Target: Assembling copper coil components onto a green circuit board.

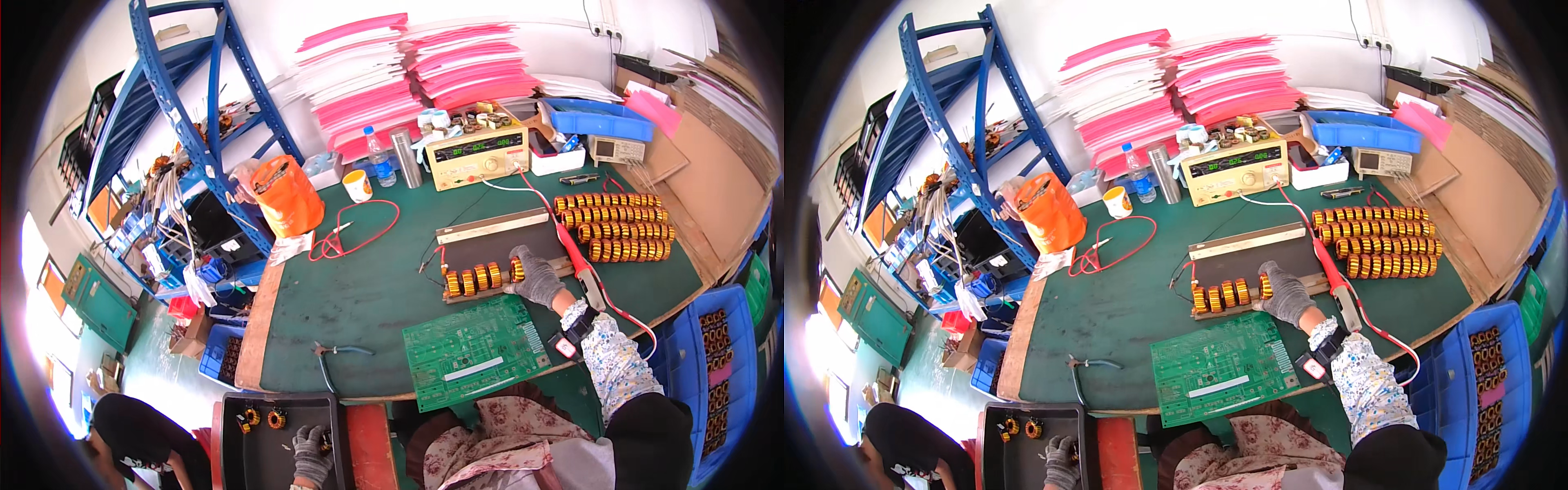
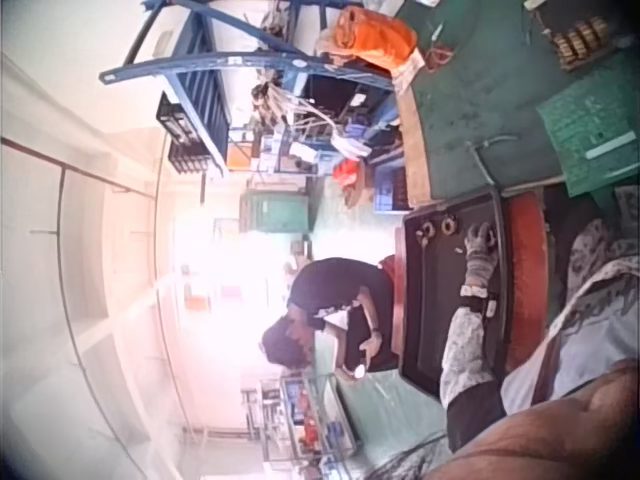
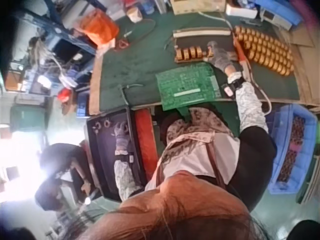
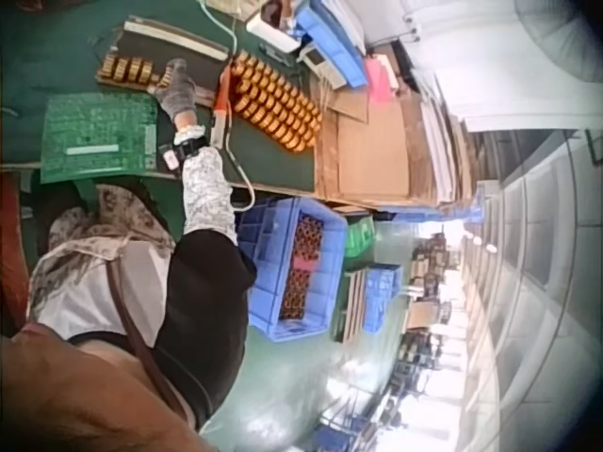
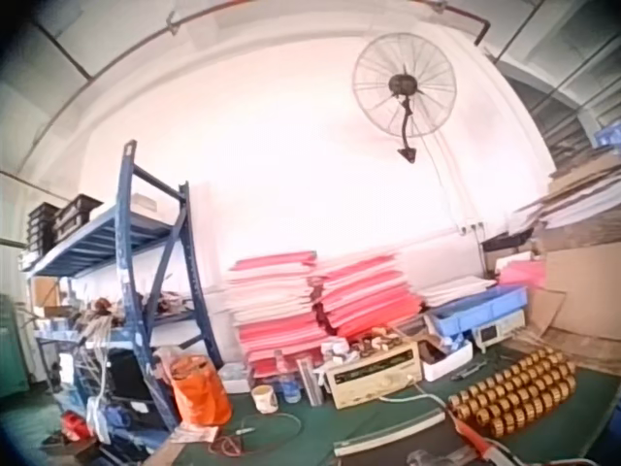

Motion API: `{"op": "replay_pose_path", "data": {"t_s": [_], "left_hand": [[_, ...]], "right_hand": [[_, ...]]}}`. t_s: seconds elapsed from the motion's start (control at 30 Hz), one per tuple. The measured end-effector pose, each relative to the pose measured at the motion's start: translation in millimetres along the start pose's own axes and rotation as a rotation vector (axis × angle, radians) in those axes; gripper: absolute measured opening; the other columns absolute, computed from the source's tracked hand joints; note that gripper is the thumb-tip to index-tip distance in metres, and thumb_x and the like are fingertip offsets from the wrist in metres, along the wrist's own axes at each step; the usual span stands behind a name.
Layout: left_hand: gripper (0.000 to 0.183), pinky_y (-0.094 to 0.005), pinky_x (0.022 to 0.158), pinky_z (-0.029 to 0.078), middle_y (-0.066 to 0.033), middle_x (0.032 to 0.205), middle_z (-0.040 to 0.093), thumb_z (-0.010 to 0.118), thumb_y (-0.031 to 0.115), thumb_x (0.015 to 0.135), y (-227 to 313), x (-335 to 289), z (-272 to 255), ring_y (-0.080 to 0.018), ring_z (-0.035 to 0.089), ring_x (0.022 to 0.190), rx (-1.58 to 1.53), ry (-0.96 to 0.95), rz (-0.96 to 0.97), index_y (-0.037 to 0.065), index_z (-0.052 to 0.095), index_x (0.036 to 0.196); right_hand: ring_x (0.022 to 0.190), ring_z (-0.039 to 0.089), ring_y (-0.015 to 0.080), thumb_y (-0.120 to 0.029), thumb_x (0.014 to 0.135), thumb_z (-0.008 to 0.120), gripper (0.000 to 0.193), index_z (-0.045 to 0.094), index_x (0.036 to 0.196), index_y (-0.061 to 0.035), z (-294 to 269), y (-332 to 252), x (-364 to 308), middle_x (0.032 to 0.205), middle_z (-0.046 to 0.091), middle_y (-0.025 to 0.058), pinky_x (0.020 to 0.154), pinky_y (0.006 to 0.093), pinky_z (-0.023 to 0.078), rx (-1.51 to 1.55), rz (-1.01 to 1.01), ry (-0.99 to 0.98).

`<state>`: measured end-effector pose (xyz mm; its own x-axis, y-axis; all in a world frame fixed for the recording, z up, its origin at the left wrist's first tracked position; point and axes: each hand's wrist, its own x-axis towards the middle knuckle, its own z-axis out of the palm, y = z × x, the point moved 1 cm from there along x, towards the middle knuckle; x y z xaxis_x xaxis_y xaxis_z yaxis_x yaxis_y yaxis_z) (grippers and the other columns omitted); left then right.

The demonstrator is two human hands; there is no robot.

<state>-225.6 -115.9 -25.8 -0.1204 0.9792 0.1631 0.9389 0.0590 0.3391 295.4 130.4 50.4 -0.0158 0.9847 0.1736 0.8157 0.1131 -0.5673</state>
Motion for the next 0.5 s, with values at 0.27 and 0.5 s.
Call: {"op": "replay_pose_path", "data": {"t_s": [0.27, 0.5], "left_hand": [[0.045, -0.0366, 0.077, 0.046, -0.0122, 0.101, 0.053, 0.076, 0.012, 0.059, -5, 17, -4, -0.0276, 0.054, 0.086, -0.049, -0.139, 0.002, 0.010, 0.059, 0.100], [0.042, -0.0330, 0.079, 0.048, -0.0086, 0.100, 0.054, 0.079, 0.017, 0.067, 144, 21, -111, -0.0211, 0.055, 0.094, -0.541, 0.133, 0.201, 0.007, 0.058, 0.102]], "right_hand": [[0.112, 0.049, 0.0362, -0.015, 0.063, 0.079, 0.070, 0.040, 0.121, -0.0037, 10, 7, 6, 0.118, 0.050, 0.0213, 0.094, 0.0405, 0.041, -0.038, -0.204, -0.036], [0.115, 0.047, 0.0280, -0.020, 0.076, 0.071, 0.071, 0.032, 0.133, -0.0039, 12, -112, -73, 0.126, 0.044, 0.0162, 0.101, 0.0383, 0.037, 0.338, -0.391, -0.403]]}}
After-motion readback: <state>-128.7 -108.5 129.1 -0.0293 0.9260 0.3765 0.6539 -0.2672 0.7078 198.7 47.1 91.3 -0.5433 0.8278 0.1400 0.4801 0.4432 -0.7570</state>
